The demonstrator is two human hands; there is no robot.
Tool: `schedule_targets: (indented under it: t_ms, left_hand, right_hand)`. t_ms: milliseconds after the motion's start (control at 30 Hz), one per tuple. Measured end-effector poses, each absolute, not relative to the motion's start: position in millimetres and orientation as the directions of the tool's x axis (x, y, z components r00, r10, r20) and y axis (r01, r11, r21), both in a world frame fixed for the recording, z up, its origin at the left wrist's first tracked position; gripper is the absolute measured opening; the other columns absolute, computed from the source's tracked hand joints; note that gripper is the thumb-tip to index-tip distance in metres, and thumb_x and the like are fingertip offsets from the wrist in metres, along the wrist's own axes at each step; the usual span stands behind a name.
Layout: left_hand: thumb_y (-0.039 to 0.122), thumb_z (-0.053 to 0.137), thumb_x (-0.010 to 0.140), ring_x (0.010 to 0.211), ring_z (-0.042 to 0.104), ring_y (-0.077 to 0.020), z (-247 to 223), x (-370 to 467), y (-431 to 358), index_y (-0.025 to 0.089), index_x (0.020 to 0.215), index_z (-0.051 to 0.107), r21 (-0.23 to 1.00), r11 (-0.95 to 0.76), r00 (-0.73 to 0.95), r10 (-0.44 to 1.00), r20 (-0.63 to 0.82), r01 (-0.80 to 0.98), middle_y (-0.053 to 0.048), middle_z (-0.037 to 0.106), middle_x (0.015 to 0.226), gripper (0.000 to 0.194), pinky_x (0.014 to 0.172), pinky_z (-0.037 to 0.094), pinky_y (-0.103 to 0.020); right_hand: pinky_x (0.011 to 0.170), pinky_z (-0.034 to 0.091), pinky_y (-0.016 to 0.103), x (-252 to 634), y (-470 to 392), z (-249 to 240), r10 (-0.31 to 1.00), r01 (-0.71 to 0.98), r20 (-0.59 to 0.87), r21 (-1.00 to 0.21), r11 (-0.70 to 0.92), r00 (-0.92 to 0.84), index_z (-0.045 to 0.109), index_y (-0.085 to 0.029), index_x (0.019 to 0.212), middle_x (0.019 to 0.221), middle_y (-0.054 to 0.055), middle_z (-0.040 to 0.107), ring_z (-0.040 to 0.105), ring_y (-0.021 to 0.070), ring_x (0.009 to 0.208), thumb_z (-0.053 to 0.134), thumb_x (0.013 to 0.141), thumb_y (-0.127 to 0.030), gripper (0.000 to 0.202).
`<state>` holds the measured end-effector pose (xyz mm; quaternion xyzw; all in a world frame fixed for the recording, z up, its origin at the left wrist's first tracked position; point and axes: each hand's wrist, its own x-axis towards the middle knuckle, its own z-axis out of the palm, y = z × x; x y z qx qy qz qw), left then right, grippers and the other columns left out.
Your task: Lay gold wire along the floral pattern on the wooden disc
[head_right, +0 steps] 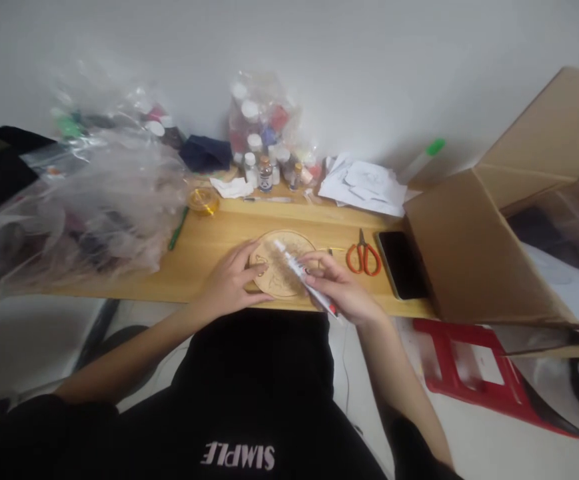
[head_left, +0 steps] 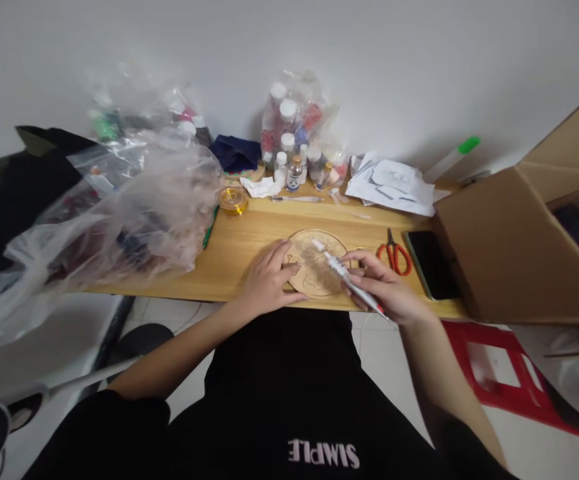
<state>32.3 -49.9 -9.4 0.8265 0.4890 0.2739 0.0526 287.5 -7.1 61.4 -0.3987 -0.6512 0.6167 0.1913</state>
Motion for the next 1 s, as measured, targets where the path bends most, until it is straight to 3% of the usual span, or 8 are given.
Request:
schedule_targets:
  t_ms: [100,200,433,533,700,833,1000]
  left_hand:
    - [0.054,0.081,0.076,0.141,0.043,-0.0418,-5,34,-51,0.012,0.111,0.071,0.319,-0.520,0.383,0.831,0.403,0.793,-0.025,0.044,0.151,0.056,0.112,0.041,-0.061]
    - [0.053,0.076,0.082,0.144,0.040,-0.0382,0,36,-52,0.014,0.113,0.070,0.280,-0.531,0.410,0.824,0.391,0.800,-0.019,0.047,0.152,0.051,0.114,0.040,-0.058]
    - [0.054,0.070,0.087,0.137,0.050,-0.0335,-1,36,-52,0.013,0.103,0.072,0.268,-0.558,0.453,0.813,0.367,0.785,-0.014,0.066,0.130,0.044,0.113,0.042,-0.050]
    - [0.053,0.068,0.088,0.137,0.051,-0.0341,-2,35,-51,0.010,0.105,0.071,0.282,-0.565,0.462,0.812,0.356,0.776,-0.016,0.067,0.127,0.046,0.112,0.043,-0.050]
    - [0.056,0.064,0.091,0.137,0.050,-0.0322,-2,34,-49,0.010,0.117,0.067,0.309,-0.552,0.453,0.825,0.338,0.774,-0.018,0.064,0.132,0.053,0.111,0.044,-0.048]
    - [0.056,0.068,0.088,0.136,0.052,-0.0333,-5,34,-49,0.010,0.121,0.065,0.312,-0.550,0.440,0.823,0.359,0.775,-0.019,0.063,0.134,0.056,0.109,0.046,-0.050]
    - [0.055,0.073,0.084,0.131,0.057,-0.0337,-8,34,-47,0.011,0.117,0.066,0.338,-0.555,0.417,0.815,0.402,0.760,-0.020,0.063,0.132,0.055,0.105,0.050,-0.051]
  right_hand:
    - [0.036,0.033,0.018,275,-16,46,0.681,0.196,-0.333,-0.942,-0.273,-0.652,0.052,-0.022,0.120,0.067,-0.006,0.058,0.045,0.0060,0.038,0.060,0.089,-0.046,0.040]
    - [0.037,0.035,0.016,259,-13,40,0.636,0.133,-0.375,-0.909,-0.395,-0.674,0.057,-0.023,0.123,0.068,-0.006,0.059,0.049,0.0048,0.040,0.067,0.086,-0.045,0.044]
    - [0.038,0.040,0.016,256,-2,35,0.516,0.099,-0.436,-0.825,-0.556,-0.737,0.066,-0.020,0.115,0.061,-0.005,0.060,0.053,0.0065,0.042,0.075,0.081,-0.044,0.042]
    - [0.037,0.038,0.017,260,2,31,0.503,0.062,-0.435,-0.799,-0.599,-0.747,0.069,-0.020,0.106,0.059,-0.005,0.059,0.051,0.0065,0.040,0.075,0.079,-0.043,0.036]
    - [0.036,0.035,0.018,268,5,34,0.530,-0.016,-0.386,-0.797,-0.604,-0.755,0.069,-0.019,0.101,0.061,-0.003,0.060,0.048,0.0072,0.039,0.069,0.084,-0.040,0.027]
    - [0.041,0.044,0.023,280,3,35,0.638,-0.122,-0.294,-0.842,-0.525,-0.712,0.068,-0.022,0.107,0.068,0.001,0.066,0.060,0.0126,0.047,0.049,0.095,-0.043,0.030]
    - [0.046,0.047,0.023,290,-12,23,0.792,-0.278,-0.119,-0.897,-0.345,-0.599,0.061,-0.033,0.117,0.059,-0.006,0.060,0.055,0.0115,0.045,0.062,0.084,-0.043,0.035]
